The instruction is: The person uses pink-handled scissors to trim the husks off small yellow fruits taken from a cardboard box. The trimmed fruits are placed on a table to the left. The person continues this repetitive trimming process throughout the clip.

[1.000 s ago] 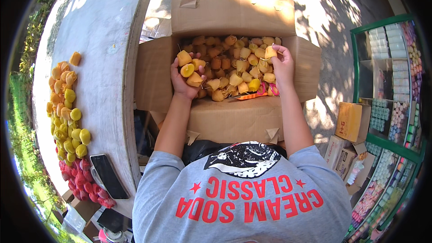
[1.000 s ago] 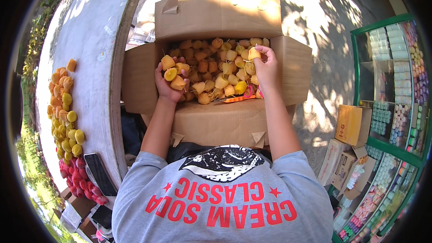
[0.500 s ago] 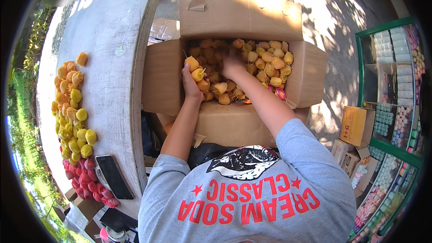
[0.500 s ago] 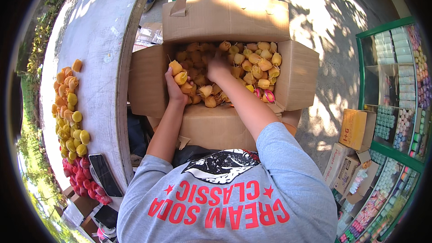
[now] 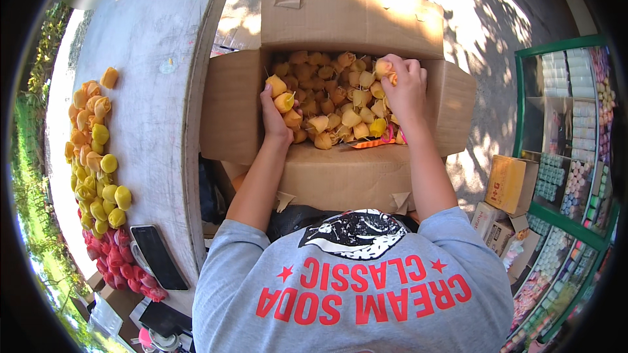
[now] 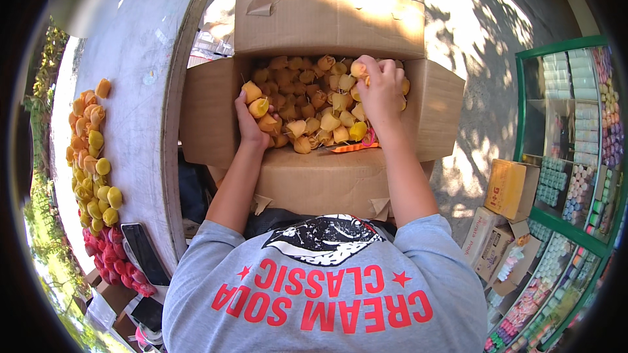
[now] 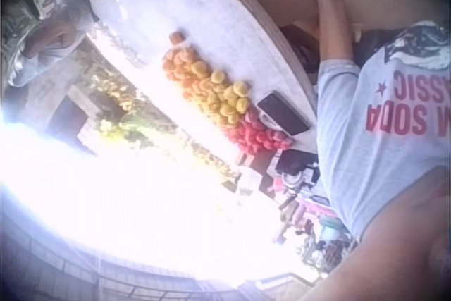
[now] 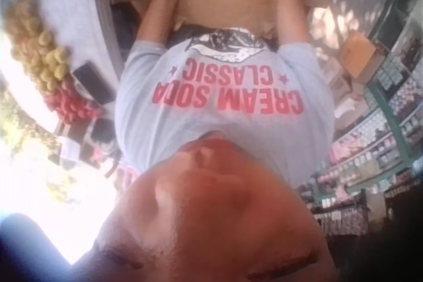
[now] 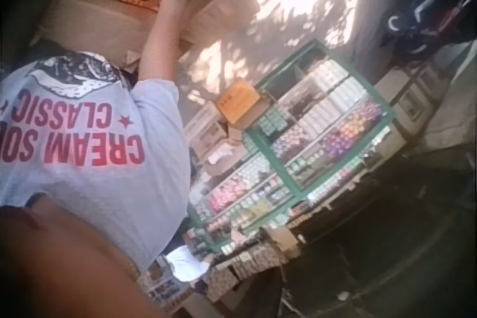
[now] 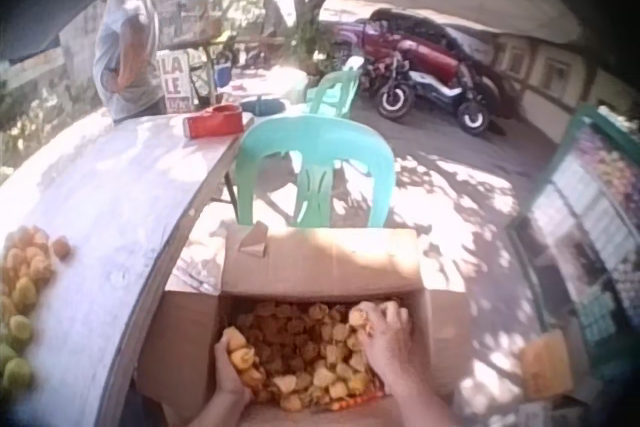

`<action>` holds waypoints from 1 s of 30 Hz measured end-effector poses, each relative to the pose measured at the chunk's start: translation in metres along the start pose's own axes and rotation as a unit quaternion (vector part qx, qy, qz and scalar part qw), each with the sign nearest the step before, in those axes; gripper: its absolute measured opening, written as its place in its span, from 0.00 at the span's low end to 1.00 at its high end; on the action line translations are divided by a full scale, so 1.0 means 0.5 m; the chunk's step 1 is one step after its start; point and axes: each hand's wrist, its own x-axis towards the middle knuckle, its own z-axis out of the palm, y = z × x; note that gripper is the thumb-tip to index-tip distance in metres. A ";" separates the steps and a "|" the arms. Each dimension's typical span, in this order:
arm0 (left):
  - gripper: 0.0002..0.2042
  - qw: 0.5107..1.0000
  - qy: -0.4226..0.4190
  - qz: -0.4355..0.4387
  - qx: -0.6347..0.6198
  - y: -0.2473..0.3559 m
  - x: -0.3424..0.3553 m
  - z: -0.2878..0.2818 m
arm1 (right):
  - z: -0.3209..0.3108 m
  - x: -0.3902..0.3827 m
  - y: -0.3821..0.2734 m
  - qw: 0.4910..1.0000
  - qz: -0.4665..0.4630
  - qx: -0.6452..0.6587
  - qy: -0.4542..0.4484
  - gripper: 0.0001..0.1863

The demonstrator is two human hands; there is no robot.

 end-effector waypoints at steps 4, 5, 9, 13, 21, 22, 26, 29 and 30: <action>0.23 1.000 0.012 -0.008 0.006 -0.002 0.004 0.000 | -0.030 0.006 0.024 0.989 -0.043 -0.129 0.065 0.17; 0.22 1.000 0.008 -0.010 0.007 -0.003 0.005 0.001 | -0.018 0.005 0.010 0.992 -0.059 -0.100 0.045 0.16; 0.22 1.000 0.013 -0.002 0.018 -0.005 0.009 -0.011 | 0.090 -0.008 -0.070 0.986 -0.142 -0.022 -0.080 0.14; 0.22 0.999 -0.002 -0.004 0.041 -0.012 0.017 -0.007 | 0.264 -0.004 -0.081 0.942 -0.114 -0.196 -0.249 0.15; 0.23 0.998 0.016 -0.014 0.063 -0.008 0.009 -0.010 | 0.227 0.030 -0.107 0.950 -0.031 -0.086 -0.298 0.13; 0.23 0.998 0.015 -0.010 0.062 -0.003 0.013 -0.009 | 0.206 0.025 -0.106 0.965 -0.022 -0.028 -0.262 0.12; 0.23 0.999 0.019 -0.020 0.045 -0.011 0.014 -0.009 | 0.168 0.020 -0.061 0.795 0.132 0.529 -0.266 0.14; 0.23 0.999 0.014 -0.029 0.031 -0.004 0.009 -0.006 | 0.123 0.006 -0.058 0.651 0.176 0.662 -0.328 0.12; 0.23 0.999 0.013 -0.032 0.028 -0.004 0.010 -0.007 | 0.115 0.003 -0.055 0.616 0.167 0.686 -0.348 0.12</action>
